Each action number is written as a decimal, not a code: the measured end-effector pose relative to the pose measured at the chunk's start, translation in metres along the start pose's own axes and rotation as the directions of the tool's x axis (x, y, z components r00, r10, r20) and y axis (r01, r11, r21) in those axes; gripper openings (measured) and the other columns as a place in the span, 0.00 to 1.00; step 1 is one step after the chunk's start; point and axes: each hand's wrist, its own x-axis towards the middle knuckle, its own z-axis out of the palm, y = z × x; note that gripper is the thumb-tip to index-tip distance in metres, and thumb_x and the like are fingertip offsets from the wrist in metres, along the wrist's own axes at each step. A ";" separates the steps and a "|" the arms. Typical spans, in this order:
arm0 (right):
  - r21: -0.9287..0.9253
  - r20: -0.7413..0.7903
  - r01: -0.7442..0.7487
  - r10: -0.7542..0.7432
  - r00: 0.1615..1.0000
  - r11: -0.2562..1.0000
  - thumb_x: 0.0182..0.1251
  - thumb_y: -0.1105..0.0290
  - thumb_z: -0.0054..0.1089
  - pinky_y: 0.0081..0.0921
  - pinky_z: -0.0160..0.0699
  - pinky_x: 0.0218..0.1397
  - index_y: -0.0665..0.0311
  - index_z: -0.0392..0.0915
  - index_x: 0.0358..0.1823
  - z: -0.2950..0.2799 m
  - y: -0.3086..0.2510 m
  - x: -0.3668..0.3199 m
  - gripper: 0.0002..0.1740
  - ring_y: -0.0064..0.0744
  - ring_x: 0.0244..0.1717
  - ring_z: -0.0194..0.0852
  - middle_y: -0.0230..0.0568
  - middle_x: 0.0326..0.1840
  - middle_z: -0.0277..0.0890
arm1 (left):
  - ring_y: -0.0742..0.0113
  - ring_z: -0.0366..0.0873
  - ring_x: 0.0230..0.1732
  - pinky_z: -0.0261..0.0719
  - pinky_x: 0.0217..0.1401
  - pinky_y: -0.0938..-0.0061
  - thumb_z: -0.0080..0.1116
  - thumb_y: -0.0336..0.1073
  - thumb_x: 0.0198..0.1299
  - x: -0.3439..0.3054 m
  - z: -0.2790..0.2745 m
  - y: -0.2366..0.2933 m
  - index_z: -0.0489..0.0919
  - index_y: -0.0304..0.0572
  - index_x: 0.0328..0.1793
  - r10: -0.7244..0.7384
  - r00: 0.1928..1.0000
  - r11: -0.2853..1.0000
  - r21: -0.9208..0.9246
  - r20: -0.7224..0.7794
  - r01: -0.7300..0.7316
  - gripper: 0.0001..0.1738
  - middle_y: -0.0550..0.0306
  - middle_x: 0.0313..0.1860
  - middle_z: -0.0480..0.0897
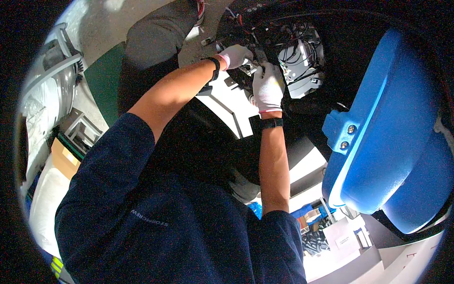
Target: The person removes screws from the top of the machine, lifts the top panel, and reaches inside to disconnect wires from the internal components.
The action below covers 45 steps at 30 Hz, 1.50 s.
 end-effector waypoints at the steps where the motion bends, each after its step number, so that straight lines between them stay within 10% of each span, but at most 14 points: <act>1: 0.003 -0.005 0.000 0.000 1.000 1.000 0.66 0.66 0.56 0.41 0.78 0.46 0.65 0.81 0.41 0.000 0.000 0.000 0.11 0.53 0.41 0.80 0.51 0.38 0.81 | 0.48 0.82 0.51 0.78 0.55 0.61 0.58 0.38 0.59 0.000 0.000 -0.001 0.85 0.52 0.50 0.000 1.000 1.000 0.000 0.001 0.000 0.14 0.49 0.46 0.86; 31: -0.049 0.054 -0.014 0.017 0.998 0.999 0.68 0.64 0.52 0.43 0.78 0.45 0.66 0.78 0.40 0.005 0.000 0.000 0.12 0.54 0.41 0.80 0.53 0.38 0.80 | 0.46 0.81 0.53 0.78 0.55 0.60 0.55 0.32 0.55 -0.002 -0.001 0.008 0.84 0.52 0.52 -0.029 0.998 0.993 0.112 0.049 0.023 0.18 0.48 0.48 0.85; 37: -0.224 0.086 0.036 -0.017 0.996 0.974 0.70 0.61 0.48 0.46 0.79 0.41 0.62 0.73 0.47 0.007 -0.003 -0.004 0.13 0.55 0.39 0.80 0.54 0.37 0.79 | 0.46 0.83 0.50 0.80 0.49 0.59 0.53 0.30 0.54 -0.022 -0.055 0.044 0.84 0.46 0.50 -0.197 0.946 0.940 0.324 0.259 0.107 0.17 0.46 0.48 0.85; 41: -0.081 0.159 -0.033 0.046 0.986 0.996 0.70 0.62 0.46 0.49 0.78 0.40 0.62 0.68 0.51 0.002 -0.003 0.000 0.14 0.58 0.39 0.80 0.56 0.38 0.80 | 0.46 0.84 0.45 0.80 0.48 0.60 0.48 0.32 0.63 -0.068 -0.109 0.073 0.83 0.41 0.46 0.230 0.973 0.972 0.050 -0.006 -0.229 0.13 0.47 0.42 0.86; 45: -0.143 0.172 -0.103 0.127 0.977 0.984 0.69 0.59 0.49 0.51 0.78 0.39 0.65 0.67 0.46 0.000 -0.008 0.007 0.16 0.60 0.37 0.80 0.57 0.37 0.80 | 0.46 0.82 0.49 0.77 0.54 0.60 0.45 0.34 0.66 -0.086 -0.120 0.075 0.83 0.40 0.48 0.192 0.971 0.966 -0.146 -0.146 -0.213 0.15 0.45 0.43 0.85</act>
